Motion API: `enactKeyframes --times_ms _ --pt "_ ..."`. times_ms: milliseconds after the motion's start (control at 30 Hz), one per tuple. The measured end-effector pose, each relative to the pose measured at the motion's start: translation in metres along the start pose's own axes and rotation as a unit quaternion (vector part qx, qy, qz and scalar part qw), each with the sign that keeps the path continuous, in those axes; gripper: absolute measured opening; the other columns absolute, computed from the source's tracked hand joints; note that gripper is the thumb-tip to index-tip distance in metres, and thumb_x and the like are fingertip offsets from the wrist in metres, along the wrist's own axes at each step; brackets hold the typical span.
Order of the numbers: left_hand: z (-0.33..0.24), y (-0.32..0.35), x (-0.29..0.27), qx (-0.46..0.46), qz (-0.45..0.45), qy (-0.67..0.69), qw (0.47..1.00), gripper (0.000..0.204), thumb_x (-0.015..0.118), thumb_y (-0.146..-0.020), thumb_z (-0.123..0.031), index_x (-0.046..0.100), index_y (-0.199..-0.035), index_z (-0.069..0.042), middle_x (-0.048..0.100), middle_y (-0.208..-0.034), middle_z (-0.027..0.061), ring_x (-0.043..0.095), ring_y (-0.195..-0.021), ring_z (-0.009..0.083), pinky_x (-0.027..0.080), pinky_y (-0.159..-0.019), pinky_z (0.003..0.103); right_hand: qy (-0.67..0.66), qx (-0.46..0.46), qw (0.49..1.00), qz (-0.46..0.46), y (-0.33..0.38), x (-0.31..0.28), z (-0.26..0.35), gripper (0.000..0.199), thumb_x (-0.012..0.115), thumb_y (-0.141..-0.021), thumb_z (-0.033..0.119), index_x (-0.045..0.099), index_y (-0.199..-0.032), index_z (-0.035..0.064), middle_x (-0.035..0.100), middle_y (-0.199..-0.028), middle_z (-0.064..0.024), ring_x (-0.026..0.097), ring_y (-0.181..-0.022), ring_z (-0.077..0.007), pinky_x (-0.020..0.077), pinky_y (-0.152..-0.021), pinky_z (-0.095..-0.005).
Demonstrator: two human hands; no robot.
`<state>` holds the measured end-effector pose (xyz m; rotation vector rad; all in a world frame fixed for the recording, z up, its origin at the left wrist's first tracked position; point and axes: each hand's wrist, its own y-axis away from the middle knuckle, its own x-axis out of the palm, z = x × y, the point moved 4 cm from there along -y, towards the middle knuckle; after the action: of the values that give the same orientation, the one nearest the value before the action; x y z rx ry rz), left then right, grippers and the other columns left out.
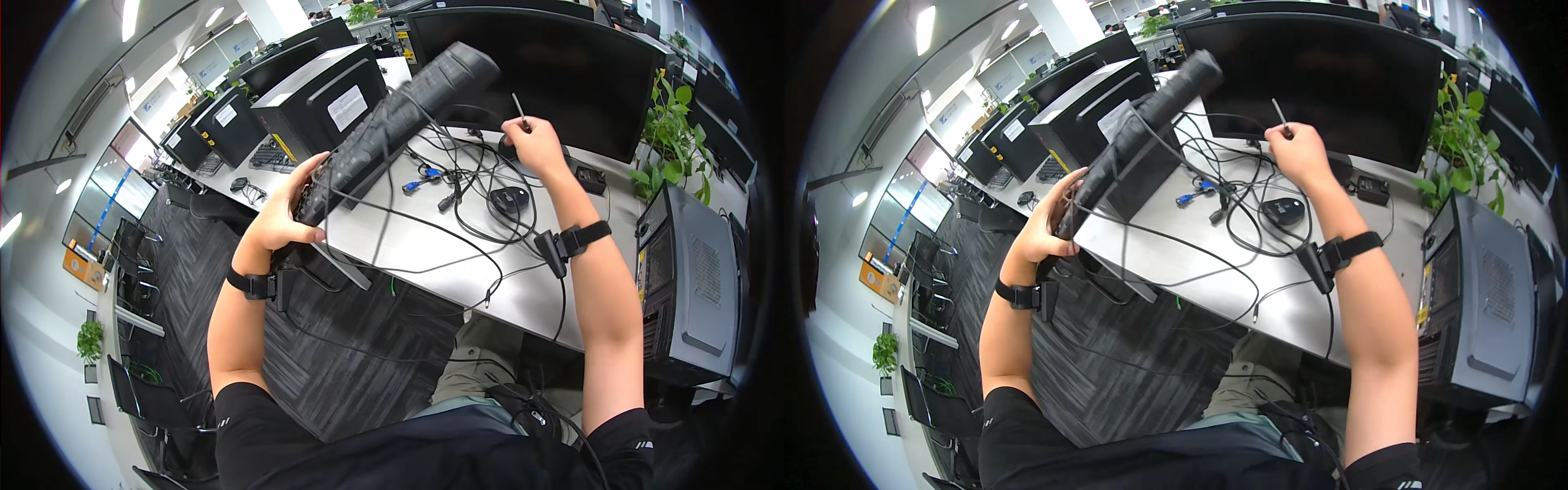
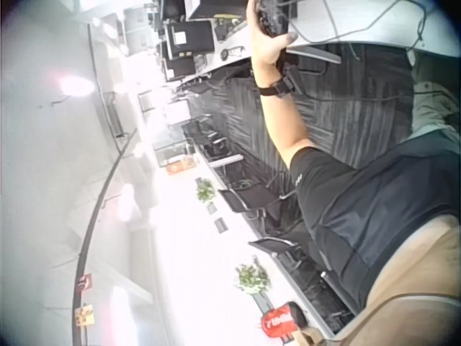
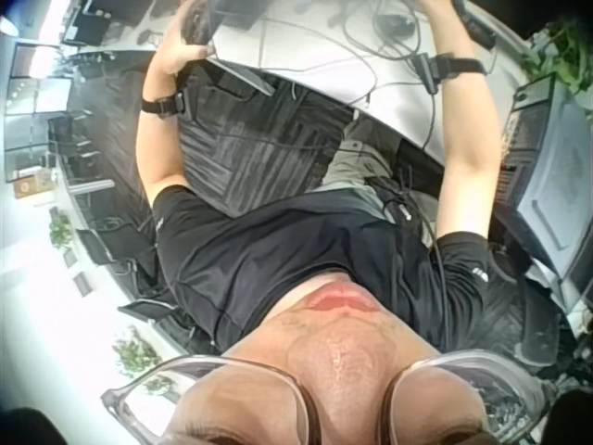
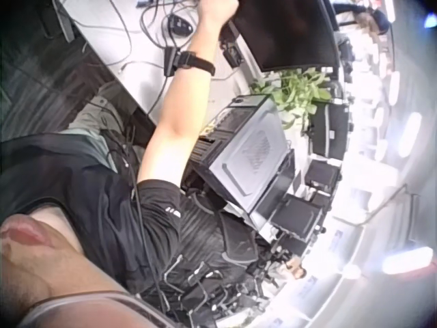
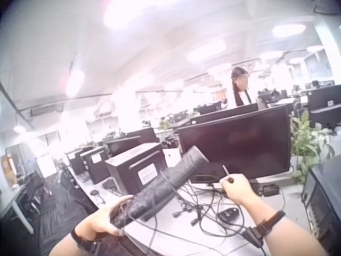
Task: Dismantling a desktop PC case and managing internal/external cables.
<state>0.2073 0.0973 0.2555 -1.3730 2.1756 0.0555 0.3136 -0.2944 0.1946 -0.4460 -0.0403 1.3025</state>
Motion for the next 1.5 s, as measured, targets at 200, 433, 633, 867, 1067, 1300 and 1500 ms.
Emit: enactKeyframes --times_ms 200,433,633,867,1067,1300,1500 --pt "-0.004 -0.012 -0.005 0.002 -0.018 0.004 1.0 0.115 0.08 -0.048 -0.015 0.03 -0.15 0.0 0.048 -0.135 0.0113 0.045 -0.128 0.0236 0.025 -0.112 0.032 -0.205 0.057 0.956 0.203 0.06 0.031 0.014 0.018 0.068 -0.087 0.019 0.069 -0.084 0.0012 0.07 -0.079 -0.0044 0.06 -0.076 -0.0093 0.045 -0.073 -0.0255" --pt "-0.017 -0.013 0.006 0.027 0.017 -0.049 0.998 0.117 0.079 -0.049 -0.015 0.027 -0.152 0.0 0.038 -0.151 0.0146 0.04 -0.135 0.0246 0.019 -0.115 0.033 -0.059 0.02 0.967 0.246 0.08 0.048 -0.005 0.021 0.068 -0.09 0.025 0.074 -0.083 0.0058 0.069 -0.078 -0.0006 0.056 -0.071 -0.0082 0.0454 -0.069 -0.0262" --pt "-0.016 -0.01 0.012 -0.019 0.063 -0.068 0.995 0.115 0.087 -0.045 -0.025 0.039 -0.145 0.005 0.049 -0.138 0.0092 0.047 -0.129 0.0204 0.026 -0.112 0.03 -0.148 0.055 0.978 0.14 0.057 0.031 -0.009 0.027 0.07 -0.087 0.022 0.072 -0.104 0.0001 0.072 -0.098 -0.0082 0.064 -0.094 -0.0138 0.0471 -0.088 -0.0272" --pt "-0.024 -0.016 0.022 0.018 0.091 -0.146 0.985 0.111 0.087 -0.044 -0.035 0.048 -0.14 0.003 0.048 -0.137 0.0131 0.044 -0.131 0.0255 0.026 -0.112 0.035 -0.185 0.11 0.947 0.238 0.036 0.039 0.001 0.036 0.068 -0.086 0.007 0.064 -0.121 0.0032 0.066 -0.098 -0.0039 0.06 -0.094 -0.0137 0.0503 -0.066 -0.0266" --pt "-0.024 -0.012 0.023 -0.006 0.104 -0.19 0.976 0.105 0.083 -0.043 -0.033 0.052 -0.139 -0.002 0.05 -0.136 0.0153 0.046 -0.128 0.0292 0.03 -0.111 0.037 -0.351 -0.008 0.904 0.243 0.022 0.031 0.007 0.029 0.062 -0.088 0.0 0.062 -0.117 -0.0013 0.068 -0.109 -0.0077 0.064 -0.096 -0.014 0.0518 -0.086 -0.0273" --pt "-0.016 -0.008 0.01 0.037 0.083 -0.181 0.979 0.094 0.079 -0.048 -0.015 0.054 -0.139 -0.009 0.054 -0.124 0.0096 0.051 -0.119 0.0239 0.036 -0.106 0.032 -0.39 0.018 0.917 0.079 -0.008 -0.022 0.019 0.025 0.064 -0.096 0.025 0.062 -0.112 0.0056 0.058 -0.082 0.0027 0.035 -0.047 -0.0004 0.0255 -0.042 -0.0195" --pt "-0.008 -0.008 0.008 -0.012 0.055 -0.235 0.97 0.096 0.08 -0.047 -0.023 0.055 -0.14 -0.021 0.053 -0.125 0.0103 0.053 -0.118 0.0278 0.04 -0.104 0.036 -0.449 -0.086 0.885 0.09 -0.006 -0.068 0.06 0.023 0.059 -0.099 0.021 0.065 -0.112 0.0029 0.062 -0.087 0.0011 0.036 -0.051 -0.0026 0.0289 -0.048 -0.0195"
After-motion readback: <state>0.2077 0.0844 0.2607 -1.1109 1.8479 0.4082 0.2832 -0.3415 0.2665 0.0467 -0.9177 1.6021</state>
